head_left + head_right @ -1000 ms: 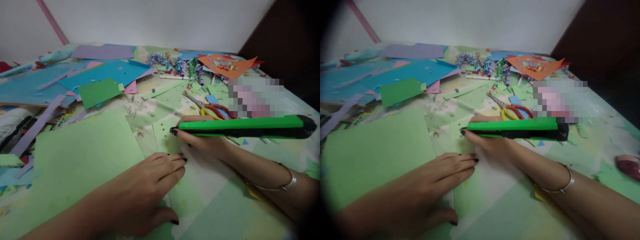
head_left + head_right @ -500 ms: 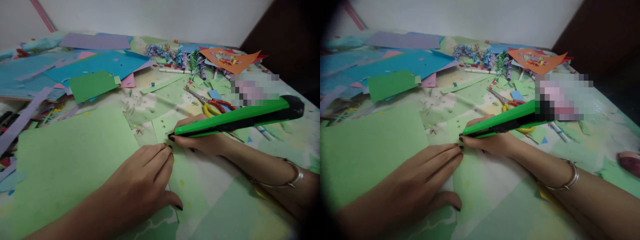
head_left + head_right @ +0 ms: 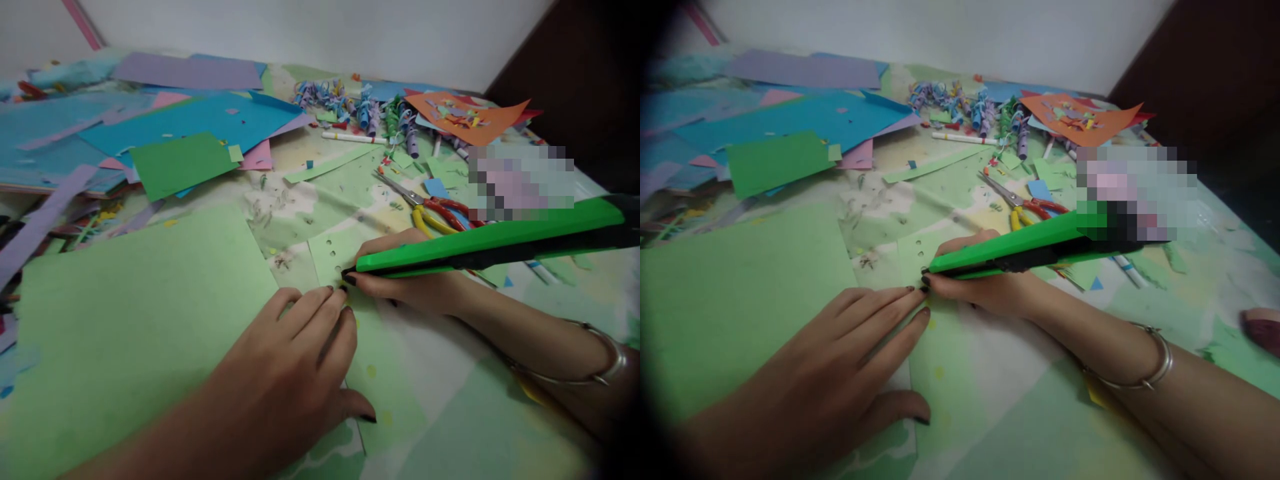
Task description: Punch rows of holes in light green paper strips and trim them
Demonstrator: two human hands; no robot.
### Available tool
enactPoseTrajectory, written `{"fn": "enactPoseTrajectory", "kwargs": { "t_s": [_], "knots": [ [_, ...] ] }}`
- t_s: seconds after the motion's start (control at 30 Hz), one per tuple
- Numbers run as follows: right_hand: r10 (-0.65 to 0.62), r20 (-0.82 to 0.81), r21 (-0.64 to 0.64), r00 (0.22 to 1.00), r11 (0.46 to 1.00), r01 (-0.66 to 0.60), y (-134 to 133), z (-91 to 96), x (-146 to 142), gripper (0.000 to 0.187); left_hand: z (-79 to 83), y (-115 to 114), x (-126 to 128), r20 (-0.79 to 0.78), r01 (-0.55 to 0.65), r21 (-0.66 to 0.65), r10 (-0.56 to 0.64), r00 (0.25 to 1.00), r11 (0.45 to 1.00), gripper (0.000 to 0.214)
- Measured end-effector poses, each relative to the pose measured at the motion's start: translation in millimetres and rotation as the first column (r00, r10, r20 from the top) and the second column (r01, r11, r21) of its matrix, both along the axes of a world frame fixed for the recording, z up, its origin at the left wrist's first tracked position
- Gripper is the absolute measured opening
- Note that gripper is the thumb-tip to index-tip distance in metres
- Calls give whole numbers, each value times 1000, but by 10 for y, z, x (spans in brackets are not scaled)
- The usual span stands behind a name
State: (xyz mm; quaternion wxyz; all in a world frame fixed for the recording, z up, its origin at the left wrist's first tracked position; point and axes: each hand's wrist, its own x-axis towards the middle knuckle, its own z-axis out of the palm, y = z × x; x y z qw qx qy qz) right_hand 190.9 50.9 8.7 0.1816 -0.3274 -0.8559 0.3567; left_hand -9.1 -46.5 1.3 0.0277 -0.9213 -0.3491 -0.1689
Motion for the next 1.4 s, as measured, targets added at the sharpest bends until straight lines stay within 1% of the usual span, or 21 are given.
{"fn": "enactPoseTrajectory", "kwargs": {
  "t_s": [0.1,0.2,0.37,0.53,0.67,0.87,1.0,1.2,1.4],
  "knots": [
    [-13,-14,-6,1000,1000,13,-8,-4,-20,22,7,-17,4,-4,-9,-24,9,1000,1000,56],
    [-34,-33,24,999,999,35,-10,-17,-41,22,17,-33,14,-2,-13,-35,13,1000,999,61],
    [-7,-8,25,1000,1000,7,-19,-18,-39,22,18,-36,32,12,-15,-43,16,1000,999,67],
    [-48,38,4,998,999,48,-30,4,-53,21,24,-55,45,15,-35,-73,36,999,997,65],
    [-52,27,-2,998,999,52,-27,7,-61,23,27,-56,56,31,-46,-94,49,998,995,62],
    [-76,17,-27,997,997,76,-33,-4,-49,19,39,-65,79,2,-52,-85,52,999,995,60],
    [-59,2,-56,998,997,59,-28,0,-52,19,31,-74,69,15,-47,-97,49,999,994,58],
    [-55,3,-23,998,998,55,-22,-6,-46,24,16,-58,53,46,-45,-116,50,998,992,58],
    [-63,18,0,998,998,63,-31,-7,-46,22,34,-42,66,42,-47,-116,53,998,992,56]
  ]
}}
